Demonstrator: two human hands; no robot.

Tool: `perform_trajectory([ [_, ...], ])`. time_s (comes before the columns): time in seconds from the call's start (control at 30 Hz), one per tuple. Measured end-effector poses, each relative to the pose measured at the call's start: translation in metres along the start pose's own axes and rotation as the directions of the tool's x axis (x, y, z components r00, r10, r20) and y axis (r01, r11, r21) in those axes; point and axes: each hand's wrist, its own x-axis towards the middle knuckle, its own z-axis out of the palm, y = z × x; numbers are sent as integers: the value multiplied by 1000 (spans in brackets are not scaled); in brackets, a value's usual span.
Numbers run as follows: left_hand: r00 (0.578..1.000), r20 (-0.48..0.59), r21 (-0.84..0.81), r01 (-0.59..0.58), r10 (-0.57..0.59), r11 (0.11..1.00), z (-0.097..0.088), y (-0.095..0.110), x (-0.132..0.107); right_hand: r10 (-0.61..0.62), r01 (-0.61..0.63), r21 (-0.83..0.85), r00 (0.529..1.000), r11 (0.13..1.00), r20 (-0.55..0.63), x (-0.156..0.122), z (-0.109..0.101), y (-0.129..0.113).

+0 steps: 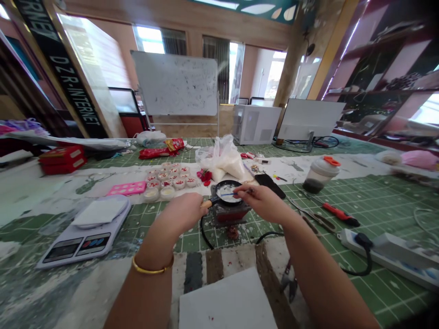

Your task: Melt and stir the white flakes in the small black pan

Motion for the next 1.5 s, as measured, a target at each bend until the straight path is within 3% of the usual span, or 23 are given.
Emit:
perform_trajectory([
  [0.07, 1000, 1, 9, -9, 9, 1000, 0, -1, 0, 31, -31, -17, 999, 999, -20, -3, -7, 2],
  [0.2, 1000, -11, 21, -19, 19, 1000, 0, -1, 1, 167, -205, -166, 962, 965, -214, 1, -9, 7],
  [0.4, 1000, -8, -3, -19, 19, 1000, 1, -2, 0, 20, -20, -6, 1000, 1000, -2, 0, -6, 0],
  [0.57, 1000, -16, 4, -25, 25, 1000, 1, -2, 1, 165, -196, -159, 968, 968, -188, 2, -11, 7],
  [0.77, 1000, -20, 7, -17, 17, 1000, 3, -3, 2, 50, -53, -54, 997, 997, -58, 0, -8, 1],
  [0.93, 1000, -14, 11, -16, 16, 1000, 3, -2, 2, 192, -237, -177, 952, 955, -237, 5, -9, 10],
  [1.1, 1000, -6, 8, -13, 13, 1000, 2, -1, 2, 66, -60, 71, 995, 996, -77, 11, 3, 9],
  [1.17, 1000, 5, 6, -2, 2, 1000, 2, -2, 2, 64, -59, 99, 997, 993, -45, 9, -2, 10],
  [1.33, 1000, 21, 3, 7, -7, 1000, 0, 0, 1, 220, -243, -60, 940, 968, -262, 12, -6, 17],
  [1.5, 999, 31, -17, 27, -26, 1000, 0, 1, 0, 80, -70, 152, 995, 986, -63, 12, 6, 12],
])
